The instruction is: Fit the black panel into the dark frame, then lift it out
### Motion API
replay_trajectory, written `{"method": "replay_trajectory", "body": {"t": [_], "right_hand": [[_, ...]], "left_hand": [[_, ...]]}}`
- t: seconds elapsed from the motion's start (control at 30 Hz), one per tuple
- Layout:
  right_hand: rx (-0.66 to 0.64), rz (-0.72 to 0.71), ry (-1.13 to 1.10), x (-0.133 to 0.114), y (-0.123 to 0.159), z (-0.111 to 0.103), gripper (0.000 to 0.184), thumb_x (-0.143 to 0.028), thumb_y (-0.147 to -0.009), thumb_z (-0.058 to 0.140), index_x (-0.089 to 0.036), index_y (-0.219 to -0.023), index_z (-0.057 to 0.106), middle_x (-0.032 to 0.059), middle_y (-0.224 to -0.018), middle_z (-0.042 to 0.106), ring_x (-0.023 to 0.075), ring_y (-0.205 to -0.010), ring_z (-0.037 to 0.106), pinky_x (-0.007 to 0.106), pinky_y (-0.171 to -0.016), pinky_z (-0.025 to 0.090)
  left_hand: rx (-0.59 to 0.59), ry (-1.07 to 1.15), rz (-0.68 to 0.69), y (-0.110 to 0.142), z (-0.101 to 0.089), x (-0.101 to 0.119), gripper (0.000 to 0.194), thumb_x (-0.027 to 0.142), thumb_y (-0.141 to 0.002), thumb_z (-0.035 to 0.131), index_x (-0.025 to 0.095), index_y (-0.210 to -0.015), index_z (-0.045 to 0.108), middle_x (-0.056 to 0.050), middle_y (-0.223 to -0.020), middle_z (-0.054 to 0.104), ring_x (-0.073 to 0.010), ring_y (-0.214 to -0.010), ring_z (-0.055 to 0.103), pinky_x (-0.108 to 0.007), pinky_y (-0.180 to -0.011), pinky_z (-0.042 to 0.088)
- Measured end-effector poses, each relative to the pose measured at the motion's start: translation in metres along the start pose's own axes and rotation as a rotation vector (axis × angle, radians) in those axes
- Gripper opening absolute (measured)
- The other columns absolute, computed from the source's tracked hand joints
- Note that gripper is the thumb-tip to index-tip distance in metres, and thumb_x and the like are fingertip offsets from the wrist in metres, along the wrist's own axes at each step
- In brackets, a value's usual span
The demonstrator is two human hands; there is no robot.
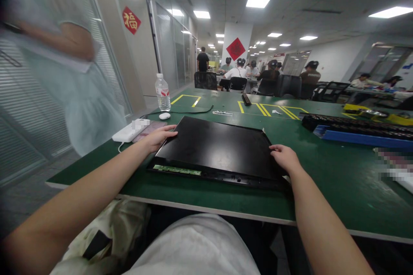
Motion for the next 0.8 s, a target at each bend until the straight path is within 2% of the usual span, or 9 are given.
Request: {"method": "replay_trajectory", "body": {"t": [0.13,0.27,0.43,0.8], "right_hand": [[-0.020,0.027,-0.011,0.001,0.002,0.003,0.032,-0.021,-0.071,0.063,-0.021,-0.099,0.079,0.0072,-0.091,0.076,0.0221,-0.080,0.068,0.031,-0.072,0.051],[-0.014,0.045,-0.055,0.002,0.003,0.004,0.033,-0.021,-0.071,0.063,-0.022,-0.099,0.079,0.0067,-0.089,0.076,0.0220,-0.081,0.069,0.031,-0.073,0.051],[-0.004,0.029,-0.045,0.000,0.005,0.003,0.032,-0.021,-0.071,0.063,-0.022,-0.099,0.079,0.0067,-0.092,0.076,0.0216,-0.083,0.069,0.030,-0.076,0.051],[-0.017,0.032,-0.017,-0.008,0.009,0.001,0.030,-0.018,-0.072,0.063,-0.020,-0.097,0.079,0.0071,-0.090,0.076,0.0190,-0.075,0.067,0.027,-0.066,0.047]], "left_hand": [[-0.025,0.030,0.045,0.006,0.006,0.008,0.063,0.011,-0.066,0.082,0.017,-0.127,0.065,-0.008,-0.092,0.079,-0.0224,-0.076,0.076,-0.032,-0.070,0.060],[-0.093,0.025,0.057,0.015,0.015,0.014,0.076,0.010,-0.063,0.083,0.018,-0.135,0.059,-0.011,-0.103,0.078,-0.0250,-0.084,0.076,-0.032,-0.070,0.060],[-0.113,-0.013,0.056,0.021,0.018,0.018,0.085,0.010,-0.062,0.082,0.021,-0.141,0.054,-0.011,-0.114,0.076,-0.0269,-0.093,0.075,-0.033,-0.074,0.061],[-0.147,0.002,0.063,0.021,0.020,0.017,0.081,0.008,-0.061,0.083,0.022,-0.137,0.057,-0.009,-0.109,0.078,-0.0257,-0.086,0.076,-0.032,-0.070,0.061]]}}
Point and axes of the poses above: each hand's wrist, its own y-axis away from the middle knuckle, its own z-axis out of the palm, x = y × z, the point moved 9 cm from there along -y, towards the middle knuckle
